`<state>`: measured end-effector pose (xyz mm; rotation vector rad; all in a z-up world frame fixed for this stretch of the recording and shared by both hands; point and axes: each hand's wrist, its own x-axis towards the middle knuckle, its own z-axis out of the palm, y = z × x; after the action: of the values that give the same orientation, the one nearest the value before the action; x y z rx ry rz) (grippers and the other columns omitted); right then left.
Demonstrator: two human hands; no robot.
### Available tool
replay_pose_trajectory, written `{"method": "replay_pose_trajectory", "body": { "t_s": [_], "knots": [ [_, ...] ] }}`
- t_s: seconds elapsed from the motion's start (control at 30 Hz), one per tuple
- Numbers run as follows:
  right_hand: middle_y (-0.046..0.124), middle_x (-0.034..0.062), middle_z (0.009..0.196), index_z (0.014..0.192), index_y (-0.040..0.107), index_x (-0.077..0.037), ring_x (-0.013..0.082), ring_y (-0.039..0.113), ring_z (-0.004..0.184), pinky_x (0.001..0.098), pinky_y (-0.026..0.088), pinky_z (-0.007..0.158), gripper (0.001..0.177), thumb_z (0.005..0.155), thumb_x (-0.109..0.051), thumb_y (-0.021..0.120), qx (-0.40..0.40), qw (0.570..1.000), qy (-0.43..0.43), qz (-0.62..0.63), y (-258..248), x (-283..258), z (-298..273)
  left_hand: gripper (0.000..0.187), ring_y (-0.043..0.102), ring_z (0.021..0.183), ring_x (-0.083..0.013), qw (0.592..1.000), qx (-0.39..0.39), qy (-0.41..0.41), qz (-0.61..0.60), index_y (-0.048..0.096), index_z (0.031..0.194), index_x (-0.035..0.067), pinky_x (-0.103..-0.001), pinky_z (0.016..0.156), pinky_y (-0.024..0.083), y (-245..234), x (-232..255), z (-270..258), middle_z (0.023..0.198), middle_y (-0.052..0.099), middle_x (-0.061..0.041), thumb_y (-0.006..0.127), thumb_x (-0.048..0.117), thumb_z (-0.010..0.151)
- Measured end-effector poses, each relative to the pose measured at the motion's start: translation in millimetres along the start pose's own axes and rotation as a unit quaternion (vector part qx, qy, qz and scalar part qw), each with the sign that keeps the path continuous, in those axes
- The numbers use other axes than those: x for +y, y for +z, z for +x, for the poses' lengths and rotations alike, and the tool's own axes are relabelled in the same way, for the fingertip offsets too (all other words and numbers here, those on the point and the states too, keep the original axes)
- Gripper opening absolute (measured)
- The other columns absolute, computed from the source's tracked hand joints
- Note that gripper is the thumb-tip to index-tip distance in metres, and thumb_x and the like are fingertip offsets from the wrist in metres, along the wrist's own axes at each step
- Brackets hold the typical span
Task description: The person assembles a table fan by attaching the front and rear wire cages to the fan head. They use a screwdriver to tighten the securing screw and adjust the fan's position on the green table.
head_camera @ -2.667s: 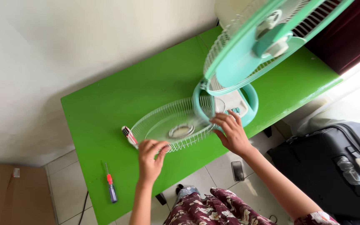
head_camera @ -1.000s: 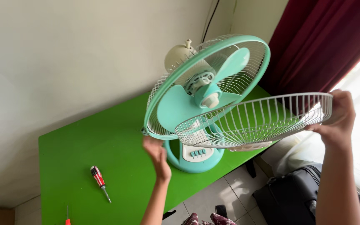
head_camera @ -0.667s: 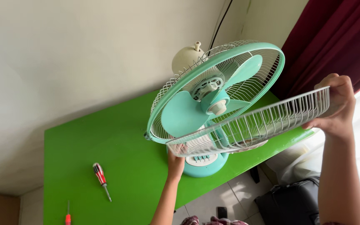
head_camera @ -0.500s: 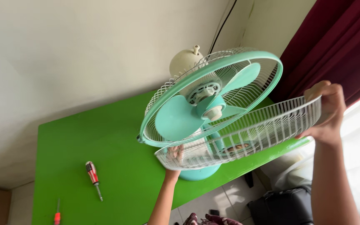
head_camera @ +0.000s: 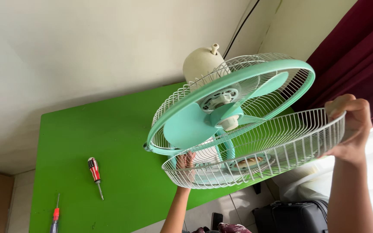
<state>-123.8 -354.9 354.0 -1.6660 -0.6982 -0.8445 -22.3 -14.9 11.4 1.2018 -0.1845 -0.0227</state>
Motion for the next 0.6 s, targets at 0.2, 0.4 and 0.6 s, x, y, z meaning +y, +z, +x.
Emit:
{"method": "replay_pose_trajectory", "body": {
  "t_s": [0.2, 0.4, 0.6],
  "knots": [
    [0.054, -0.0026, 0.092, 0.114, 0.052, -0.014, 0.0021, 0.044, 0.069, 0.0183, 0.035, 0.062, 0.070, 0.068, -0.043, 0.096, 0.028, 0.999, 0.019, -0.010, 3, -13, -2, 0.057, 0.056, 0.135, -0.0323, 0.997, -0.012, 0.026, -0.078, 0.039, 0.151, -0.001, -0.051, 0.112, 0.044, 7, -6, -4, 0.148, 0.052, -0.022, 0.056, 0.027, 0.105],
    [0.052, -0.0028, 0.087, 0.111, 0.052, -0.014, 0.0027, 0.045, 0.069, 0.0198, 0.034, 0.064, 0.069, 0.067, -0.045, 0.096, 0.034, 0.998, 0.033, -0.031, 4, -17, -4, 0.052, 0.060, 0.130, -0.0299, 0.999, -0.008, 0.035, -0.006, 0.045, 0.145, -0.002, -0.045, 0.111, 0.048, 8, -12, -8, 0.140, 0.059, -0.021, 0.060, 0.024, 0.103],
    [0.051, -0.0029, 0.086, 0.114, 0.054, -0.014, 0.0042, 0.046, 0.074, 0.0218, 0.034, 0.068, 0.072, 0.065, -0.045, 0.096, 0.015, 0.999, 0.037, -0.022, 6, -21, -2, 0.049, 0.064, 0.125, -0.0289, 0.999, 0.035, 0.013, -0.011, 0.050, 0.141, -0.002, -0.043, 0.109, 0.050, 17, -7, -6, 0.133, 0.065, -0.021, 0.062, 0.024, 0.101]
  ]
}}
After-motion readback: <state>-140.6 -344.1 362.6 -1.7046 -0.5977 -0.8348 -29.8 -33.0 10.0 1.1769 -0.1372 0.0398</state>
